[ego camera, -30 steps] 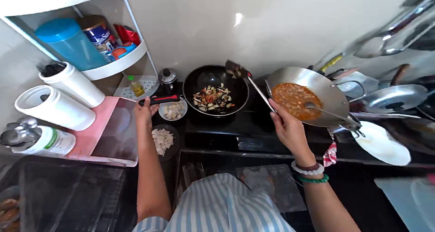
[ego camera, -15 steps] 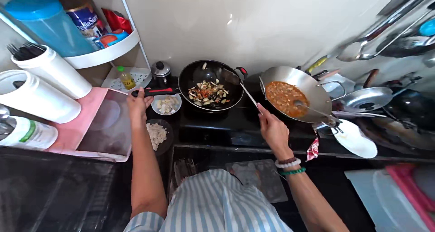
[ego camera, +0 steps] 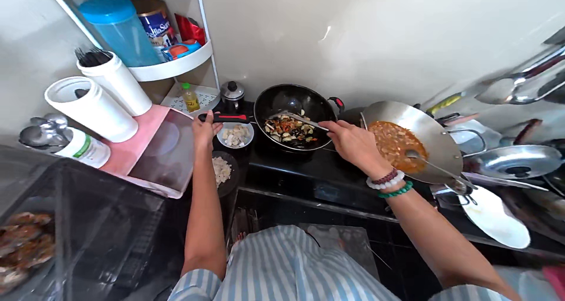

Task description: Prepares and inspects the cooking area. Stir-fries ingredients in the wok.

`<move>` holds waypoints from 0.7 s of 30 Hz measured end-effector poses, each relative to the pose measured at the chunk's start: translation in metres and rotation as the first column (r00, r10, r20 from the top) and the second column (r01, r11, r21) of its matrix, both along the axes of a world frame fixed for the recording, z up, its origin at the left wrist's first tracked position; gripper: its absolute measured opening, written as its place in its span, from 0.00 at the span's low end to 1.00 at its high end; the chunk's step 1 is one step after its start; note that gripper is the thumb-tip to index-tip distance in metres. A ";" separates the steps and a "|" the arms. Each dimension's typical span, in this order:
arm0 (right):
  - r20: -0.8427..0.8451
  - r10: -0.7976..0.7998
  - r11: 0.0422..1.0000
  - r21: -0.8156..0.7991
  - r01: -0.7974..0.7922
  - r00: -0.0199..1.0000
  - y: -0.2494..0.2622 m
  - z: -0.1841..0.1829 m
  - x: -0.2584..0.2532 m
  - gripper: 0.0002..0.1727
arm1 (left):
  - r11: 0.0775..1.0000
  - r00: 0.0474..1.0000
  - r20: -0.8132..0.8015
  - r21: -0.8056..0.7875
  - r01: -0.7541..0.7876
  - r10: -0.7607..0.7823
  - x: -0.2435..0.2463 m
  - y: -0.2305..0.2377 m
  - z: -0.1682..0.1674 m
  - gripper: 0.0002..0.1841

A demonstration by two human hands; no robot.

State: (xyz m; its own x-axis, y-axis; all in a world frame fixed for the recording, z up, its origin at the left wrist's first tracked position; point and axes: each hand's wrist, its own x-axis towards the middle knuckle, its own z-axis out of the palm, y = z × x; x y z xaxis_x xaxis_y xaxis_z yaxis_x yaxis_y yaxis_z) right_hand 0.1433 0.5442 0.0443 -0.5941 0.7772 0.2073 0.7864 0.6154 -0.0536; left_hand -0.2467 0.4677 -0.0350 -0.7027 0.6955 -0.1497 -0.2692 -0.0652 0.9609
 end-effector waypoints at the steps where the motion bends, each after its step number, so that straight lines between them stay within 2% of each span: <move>1: 0.033 0.021 1.000 -0.004 -0.021 0.999 0.000 0.000 0.002 0.20 | 1.000 1.000 0.002 -0.003 -0.005 0.005 0.001 0.000 0.000 0.19; 6: 0.160 0.111 0.980 0.147 -0.135 0.981 -0.002 0.046 0.020 0.18 | 1.000 1.000 0.005 -0.014 -0.002 0.002 0.000 0.000 -0.001 0.19; 10: 0.248 0.185 0.931 0.266 -0.251 0.951 -0.015 0.078 -0.009 0.20 | 1.000 1.000 -0.014 -0.012 -0.003 0.003 0.000 0.001 -0.003 0.20; 13: 0.262 0.314 0.878 0.286 -0.384 0.913 -0.020 0.075 -0.047 0.15 | 1.000 1.000 -0.024 -0.024 -0.013 0.012 0.005 -0.004 0.000 0.20; 15: 0.263 0.389 0.837 0.299 -0.458 0.883 -0.020 0.059 -0.076 0.09 | 1.000 0.999 -0.048 -0.024 0.017 -0.018 0.010 -0.016 -0.003 0.24; 18: 0.485 0.274 0.879 0.223 -0.420 0.830 -0.006 0.050 -0.117 0.05 | 0.999 0.996 -0.083 -0.036 0.032 -0.035 0.007 -0.013 -0.004 0.24; 21: 0.482 0.172 0.970 0.071 -0.234 0.859 0.015 0.069 -0.110 0.03 | 0.999 0.999 -0.046 -0.050 0.013 -0.015 0.004 -0.007 0.000 0.21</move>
State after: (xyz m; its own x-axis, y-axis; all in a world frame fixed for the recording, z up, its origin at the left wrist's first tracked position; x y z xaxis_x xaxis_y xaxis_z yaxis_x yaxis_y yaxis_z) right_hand 0.0338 0.5594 0.1135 -0.7865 0.6155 -0.0501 0.5560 0.7411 0.3763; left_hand -0.2423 0.4611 -0.0350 -0.7002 0.6976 -0.1519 -0.2252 -0.0138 0.9742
